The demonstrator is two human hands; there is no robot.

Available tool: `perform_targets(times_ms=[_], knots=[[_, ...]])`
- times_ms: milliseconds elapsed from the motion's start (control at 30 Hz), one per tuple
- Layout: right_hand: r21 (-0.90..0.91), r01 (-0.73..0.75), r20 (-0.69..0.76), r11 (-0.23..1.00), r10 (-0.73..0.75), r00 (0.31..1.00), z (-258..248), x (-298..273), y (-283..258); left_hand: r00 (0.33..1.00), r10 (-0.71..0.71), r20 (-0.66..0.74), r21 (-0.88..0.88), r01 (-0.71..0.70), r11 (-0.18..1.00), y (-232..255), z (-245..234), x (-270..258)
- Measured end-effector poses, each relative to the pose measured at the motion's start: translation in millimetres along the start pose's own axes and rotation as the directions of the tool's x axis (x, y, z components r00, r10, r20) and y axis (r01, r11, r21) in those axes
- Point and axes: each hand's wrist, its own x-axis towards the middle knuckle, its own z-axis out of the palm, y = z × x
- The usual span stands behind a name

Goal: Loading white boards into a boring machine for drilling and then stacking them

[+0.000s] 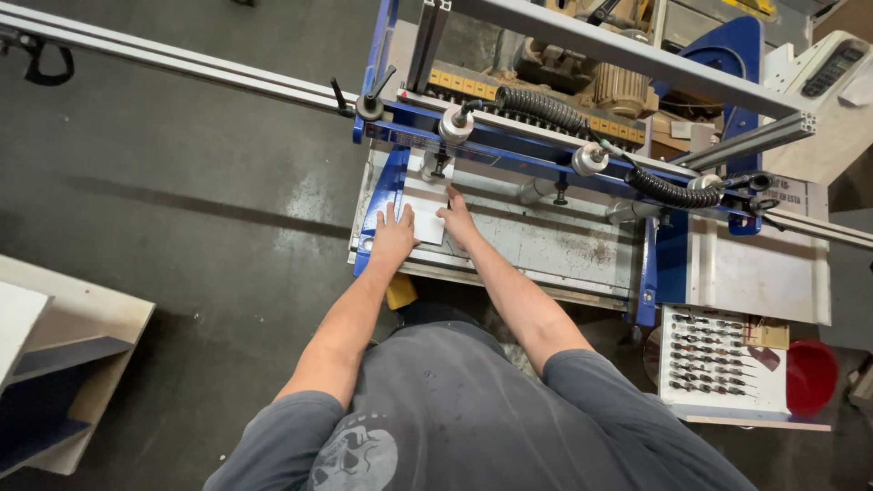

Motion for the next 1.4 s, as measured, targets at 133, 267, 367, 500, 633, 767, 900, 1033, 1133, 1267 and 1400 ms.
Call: perform_targets(times_ms=[133, 267, 367, 500, 633, 767, 900, 1033, 1133, 1267, 1400], knots=[[0.026, 0.007, 0.007, 1.000, -0.007, 1.000, 5.6, -20.9, -24.5, 1.000, -0.003, 0.005, 0.011, 0.003, 1.000, 0.9, 3.3, 0.0], [0.023, -0.001, 0.016, 1.000, 0.000, 1.000, 1.2, -8.6, -8.9, 0.999, -0.017, 0.034, 0.007, 0.016, 1.000, 2.2, -4.8, -1.1], [0.022, 0.000, 0.013, 1.000, 0.000, 1.000, 1.9, -11.3, -11.7, 0.996, -0.027, 0.080, -0.013, 0.028, 1.000, 2.7, -7.1, -0.9], [0.013, 0.009, 0.011, 1.000, -0.009, 1.000, -0.4, -6.9, -6.9, 0.995, -0.033, 0.089, -0.017, 0.034, 0.999, 2.9, -6.8, 0.0], [-0.008, 0.013, 0.017, 1.000, -0.013, 1.000, -1.9, -3.6, -4.3, 0.995, -0.030, 0.090, -0.010, 0.031, 0.999, 3.0, -7.4, -0.9], [-0.030, 0.014, 0.021, 0.999, -0.014, 1.000, -3.1, -6.2, -6.9, 0.997, -0.025, 0.075, -0.009, 0.026, 1.000, 1.9, -2.2, -0.3], [-0.033, 0.010, 0.020, 0.999, -0.010, 1.000, -3.3, -8.6, -10.2, 0.998, -0.030, 0.058, -0.008, 0.030, 1.000, 3.3, -8.0, -1.8], [-0.060, -0.005, 0.025, 0.998, 0.006, 1.000, -3.8, -10.2, -11.0, 0.997, -0.030, 0.070, -0.006, 0.030, 1.000, 2.7, -1.7, -0.4], [-0.067, -0.015, 0.026, 0.998, 0.016, 1.000, -4.5, -10.5, -10.6, 0.997, -0.029, 0.076, -0.008, 0.029, 1.000, 2.1, -2.7, -0.5], [-0.069, -0.003, 0.016, 0.998, 0.004, 1.000, -2.9, -11.0, -13.1, 0.997, -0.029, 0.068, -0.010, 0.029, 1.000, 2.6, -10.8, -2.4], [-0.070, -0.019, 0.014, 0.997, 0.020, 1.000, -1.3, -15.1, -17.1, 0.998, -0.025, 0.060, 0.003, 0.025, 1.000, 2.3, -5.3, -1.5]])
